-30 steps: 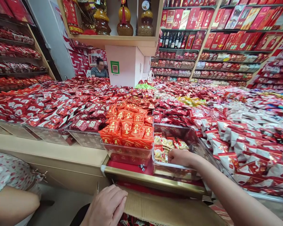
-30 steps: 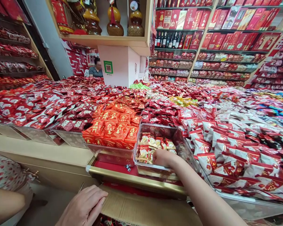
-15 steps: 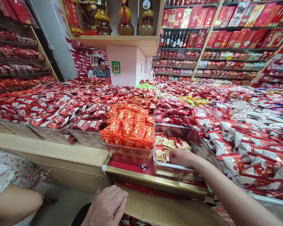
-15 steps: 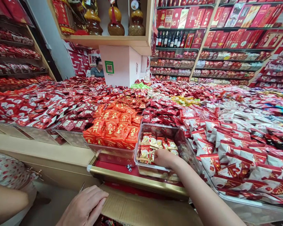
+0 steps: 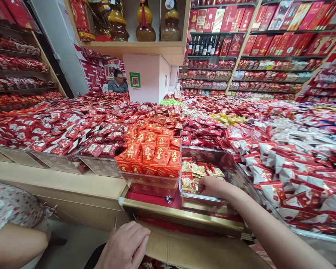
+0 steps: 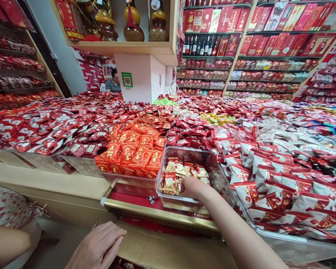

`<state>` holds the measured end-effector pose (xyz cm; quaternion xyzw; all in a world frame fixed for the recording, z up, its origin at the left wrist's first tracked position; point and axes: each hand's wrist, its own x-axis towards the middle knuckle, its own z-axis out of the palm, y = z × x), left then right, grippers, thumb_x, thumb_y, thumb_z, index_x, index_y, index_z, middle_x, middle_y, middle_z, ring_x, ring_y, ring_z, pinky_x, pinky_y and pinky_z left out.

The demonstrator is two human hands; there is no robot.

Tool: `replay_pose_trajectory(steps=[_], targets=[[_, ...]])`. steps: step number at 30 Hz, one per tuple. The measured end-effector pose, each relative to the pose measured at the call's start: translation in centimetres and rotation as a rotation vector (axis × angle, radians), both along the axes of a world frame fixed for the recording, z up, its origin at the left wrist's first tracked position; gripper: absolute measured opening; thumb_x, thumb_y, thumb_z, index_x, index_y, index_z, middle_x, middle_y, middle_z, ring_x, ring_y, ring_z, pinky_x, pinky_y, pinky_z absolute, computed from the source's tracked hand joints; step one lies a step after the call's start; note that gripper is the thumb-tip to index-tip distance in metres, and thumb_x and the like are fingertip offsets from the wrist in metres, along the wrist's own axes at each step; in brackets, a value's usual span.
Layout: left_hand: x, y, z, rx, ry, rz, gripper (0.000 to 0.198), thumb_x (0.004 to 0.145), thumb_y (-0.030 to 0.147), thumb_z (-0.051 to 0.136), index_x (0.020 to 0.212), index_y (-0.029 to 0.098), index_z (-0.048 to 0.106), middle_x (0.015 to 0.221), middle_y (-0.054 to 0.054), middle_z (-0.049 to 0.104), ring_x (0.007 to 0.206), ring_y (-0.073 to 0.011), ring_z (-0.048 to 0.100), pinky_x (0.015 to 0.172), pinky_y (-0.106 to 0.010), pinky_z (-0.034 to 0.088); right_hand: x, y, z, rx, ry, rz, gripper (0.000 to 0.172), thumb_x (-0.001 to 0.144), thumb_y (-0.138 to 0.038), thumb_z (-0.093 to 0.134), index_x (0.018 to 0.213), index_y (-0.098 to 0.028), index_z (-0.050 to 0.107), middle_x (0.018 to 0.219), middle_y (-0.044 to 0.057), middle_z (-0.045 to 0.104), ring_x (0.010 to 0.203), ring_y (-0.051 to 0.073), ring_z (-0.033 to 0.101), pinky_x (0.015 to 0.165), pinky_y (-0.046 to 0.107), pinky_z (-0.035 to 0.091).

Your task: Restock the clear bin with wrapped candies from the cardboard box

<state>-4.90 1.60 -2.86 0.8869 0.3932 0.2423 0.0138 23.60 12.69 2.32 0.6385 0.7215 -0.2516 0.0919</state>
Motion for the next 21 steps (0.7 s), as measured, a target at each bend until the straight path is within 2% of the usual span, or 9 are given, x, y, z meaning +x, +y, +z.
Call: replay_pose_trajectory(steps=[4, 12, 17, 21], targets=[[-0.1, -0.1, -0.2, -0.014, 0.019, -0.006, 0.016, 0.080, 0.015, 0.041, 0.086, 0.020, 0.055, 0.066, -0.001, 0.059, 0.061, -0.0143, 0.055, 0.057, -0.026, 0.045, -0.2, 0.3, -0.1, 0.033, -0.013, 0.049, 0.024, 0.063, -0.022, 0.051, 0.083, -0.018, 0.064, 0.086, 0.008, 0.066, 0.080, 0.021, 0.058, 0.059, 0.025, 0.038], [-0.1, -0.2, -0.1, -0.004, 0.009, 0.004, 0.016, 0.080, 0.015, 0.040, 0.085, 0.020, 0.055, 0.067, -0.001, 0.059, 0.062, -0.0145, 0.055, 0.059, -0.026, 0.045, -1.0, 0.2, 0.4, -0.038, -0.019, 0.194, 0.031, 0.066, -0.013, 0.047, 0.092, -0.018, 0.062, 0.090, 0.008, 0.066, 0.079, 0.019, 0.060, 0.059, 0.024, 0.039], [0.0, -0.2, 0.1, 0.045, 0.000, -0.004, 0.017, 0.081, 0.017, 0.040, 0.086, 0.020, 0.056, 0.066, -0.002, 0.060, 0.062, -0.0144, 0.057, 0.060, -0.025, 0.046, -1.0, 0.4, 0.0, 0.038, -0.049, 0.132, 0.026, 0.067, -0.020, 0.048, 0.089, -0.015, 0.062, 0.091, 0.011, 0.065, 0.082, 0.021, 0.059, 0.060, 0.025, 0.039], [-0.2, -0.3, -0.1, 0.024, 0.013, -0.011, 0.016, 0.081, 0.015, 0.040, 0.086, 0.020, 0.054, 0.067, -0.002, 0.059, 0.062, -0.0145, 0.055, 0.059, -0.026, 0.045, -0.8, 0.4, 0.0, 0.113, -0.023, 0.111, 0.027, 0.071, -0.022, 0.043, 0.090, -0.014, 0.060, 0.088, 0.012, 0.064, 0.081, 0.021, 0.058, 0.061, 0.026, 0.037]])
